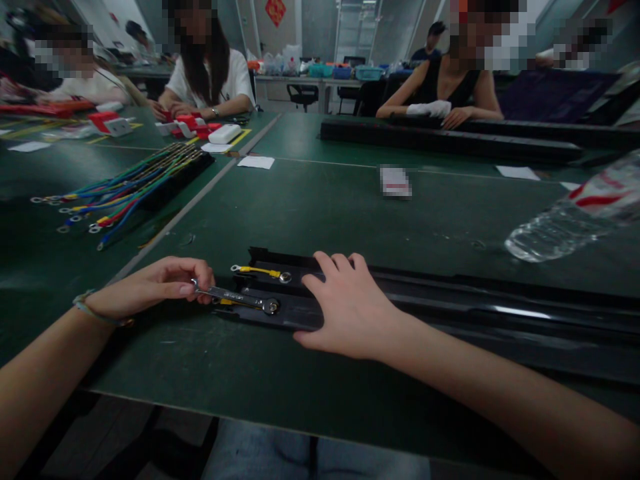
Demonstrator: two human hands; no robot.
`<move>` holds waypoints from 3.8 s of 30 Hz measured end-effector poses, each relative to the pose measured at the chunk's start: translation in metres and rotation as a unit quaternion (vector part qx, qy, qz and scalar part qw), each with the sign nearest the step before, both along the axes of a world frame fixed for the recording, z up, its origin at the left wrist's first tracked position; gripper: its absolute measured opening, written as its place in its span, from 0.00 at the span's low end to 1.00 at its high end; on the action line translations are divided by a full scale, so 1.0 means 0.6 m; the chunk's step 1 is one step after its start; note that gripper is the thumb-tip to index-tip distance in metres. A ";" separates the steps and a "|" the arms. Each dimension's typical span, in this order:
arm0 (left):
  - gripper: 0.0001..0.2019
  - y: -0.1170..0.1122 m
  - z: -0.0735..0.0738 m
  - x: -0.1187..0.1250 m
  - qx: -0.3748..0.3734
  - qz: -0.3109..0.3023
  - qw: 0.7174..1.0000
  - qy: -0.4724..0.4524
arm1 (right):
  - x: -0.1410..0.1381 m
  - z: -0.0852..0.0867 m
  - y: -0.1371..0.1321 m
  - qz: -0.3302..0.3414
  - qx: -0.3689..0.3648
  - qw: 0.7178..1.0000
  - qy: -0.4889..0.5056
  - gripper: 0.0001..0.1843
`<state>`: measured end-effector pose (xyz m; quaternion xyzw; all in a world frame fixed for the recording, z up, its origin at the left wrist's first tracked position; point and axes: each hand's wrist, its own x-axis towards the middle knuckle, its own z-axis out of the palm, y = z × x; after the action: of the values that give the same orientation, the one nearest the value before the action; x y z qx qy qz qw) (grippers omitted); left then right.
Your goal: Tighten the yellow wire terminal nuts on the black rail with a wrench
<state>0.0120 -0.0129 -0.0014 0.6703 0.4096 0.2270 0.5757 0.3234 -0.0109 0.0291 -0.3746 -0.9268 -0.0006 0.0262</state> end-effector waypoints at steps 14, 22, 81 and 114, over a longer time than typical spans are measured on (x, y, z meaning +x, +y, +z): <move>0.11 -0.004 0.014 0.016 -0.033 -0.075 0.996 -0.044 | 0.001 -0.002 0.002 0.002 0.003 1.000 0.003 0.36; 0.11 -0.005 0.017 0.015 -0.032 -0.085 0.995 -0.035 | 0.000 -0.001 0.001 -0.002 0.000 1.000 -0.012 0.37; 0.06 -0.009 0.000 -0.002 -0.028 -0.062 0.990 -0.125 | 0.002 -0.008 0.002 0.004 0.018 0.999 0.030 0.37; 0.08 -0.005 -0.005 -0.007 -0.045 0.045 0.991 -0.116 | 0.001 -0.004 0.001 0.003 0.011 1.000 0.013 0.37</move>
<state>0.0081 -0.0160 -0.0044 0.5933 0.3798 0.3104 0.6383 0.3242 -0.0103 0.0264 -0.3715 -0.9274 -0.0057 0.0423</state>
